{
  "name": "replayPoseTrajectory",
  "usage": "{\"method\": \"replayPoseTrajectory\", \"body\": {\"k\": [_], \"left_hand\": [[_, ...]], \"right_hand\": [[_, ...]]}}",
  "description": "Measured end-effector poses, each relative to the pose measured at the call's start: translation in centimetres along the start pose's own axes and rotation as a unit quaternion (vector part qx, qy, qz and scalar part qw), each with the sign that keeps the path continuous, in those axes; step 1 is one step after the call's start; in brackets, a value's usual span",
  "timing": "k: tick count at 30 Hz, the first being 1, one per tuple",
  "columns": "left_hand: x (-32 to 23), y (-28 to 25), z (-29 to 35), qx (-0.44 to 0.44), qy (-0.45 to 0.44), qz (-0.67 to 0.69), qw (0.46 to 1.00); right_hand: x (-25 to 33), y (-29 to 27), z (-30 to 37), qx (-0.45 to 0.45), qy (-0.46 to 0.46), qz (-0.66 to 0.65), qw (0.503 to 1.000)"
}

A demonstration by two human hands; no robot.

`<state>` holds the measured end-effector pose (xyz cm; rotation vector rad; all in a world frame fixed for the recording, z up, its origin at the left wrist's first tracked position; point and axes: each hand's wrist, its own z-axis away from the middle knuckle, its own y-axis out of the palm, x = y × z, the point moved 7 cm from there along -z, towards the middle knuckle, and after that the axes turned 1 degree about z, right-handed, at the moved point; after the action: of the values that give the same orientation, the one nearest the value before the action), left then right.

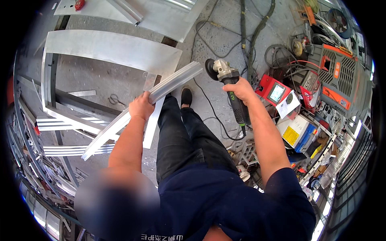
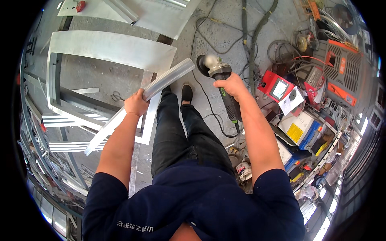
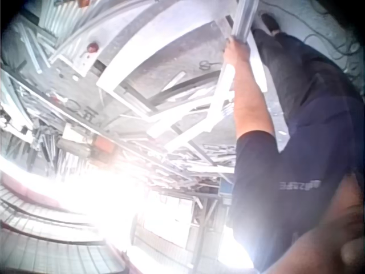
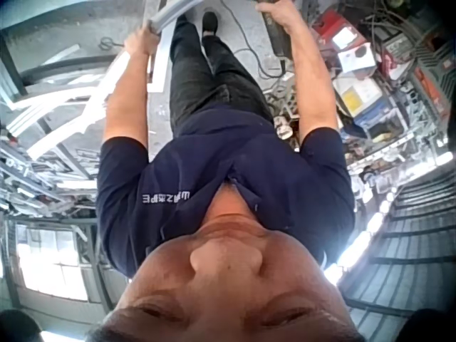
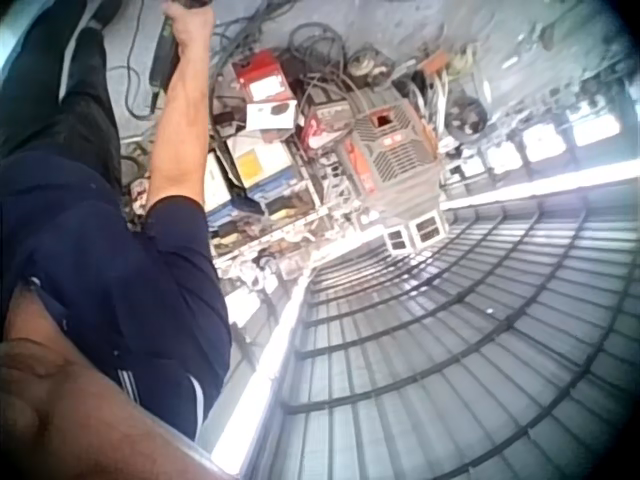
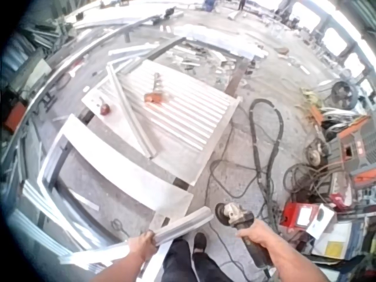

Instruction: The person uses an angle grinder to cut and smooth metal bars, then assembles them into a rectangular frame on a workbench. The person repeatedly positions and aligns the bars, then walks through the workshop to retrieve additional pieces and place them on the frame.

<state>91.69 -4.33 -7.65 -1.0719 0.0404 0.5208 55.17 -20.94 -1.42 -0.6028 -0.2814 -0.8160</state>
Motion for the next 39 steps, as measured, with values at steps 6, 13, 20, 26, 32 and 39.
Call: {"method": "replayPoseTrajectory", "body": {"k": [6,13,20,26,32,39], "left_hand": [[0.1,0.3,0.0,-0.005,0.005,-0.002,1.0],[0.1,0.3,-0.1,-0.007,0.006,-0.003,1.0],[0.3,0.7,-0.2,-0.011,0.013,-0.011,1.0],[0.2,0.5,-0.2,-0.013,0.011,-0.007,1.0],[0.5,0.6,-0.2,-0.006,0.009,-0.008,1.0],[0.2,0.5,-0.1,-0.011,0.007,-0.012,1.0]], "right_hand": [[2.1,1.4,0.3,0.046,0.005,0.02,0.999],[2.2,0.6,0.0,0.019,-0.008,0.038,0.999],[1.3,1.4,-0.7,0.003,-0.028,0.055,0.998],[1.9,1.4,0.4,-0.01,-0.043,0.01,0.999],[1.3,1.3,0.2,-0.014,-0.032,0.013,0.999],[0.3,1.5,-0.7,-0.001,-0.001,0.034,0.999]]}}
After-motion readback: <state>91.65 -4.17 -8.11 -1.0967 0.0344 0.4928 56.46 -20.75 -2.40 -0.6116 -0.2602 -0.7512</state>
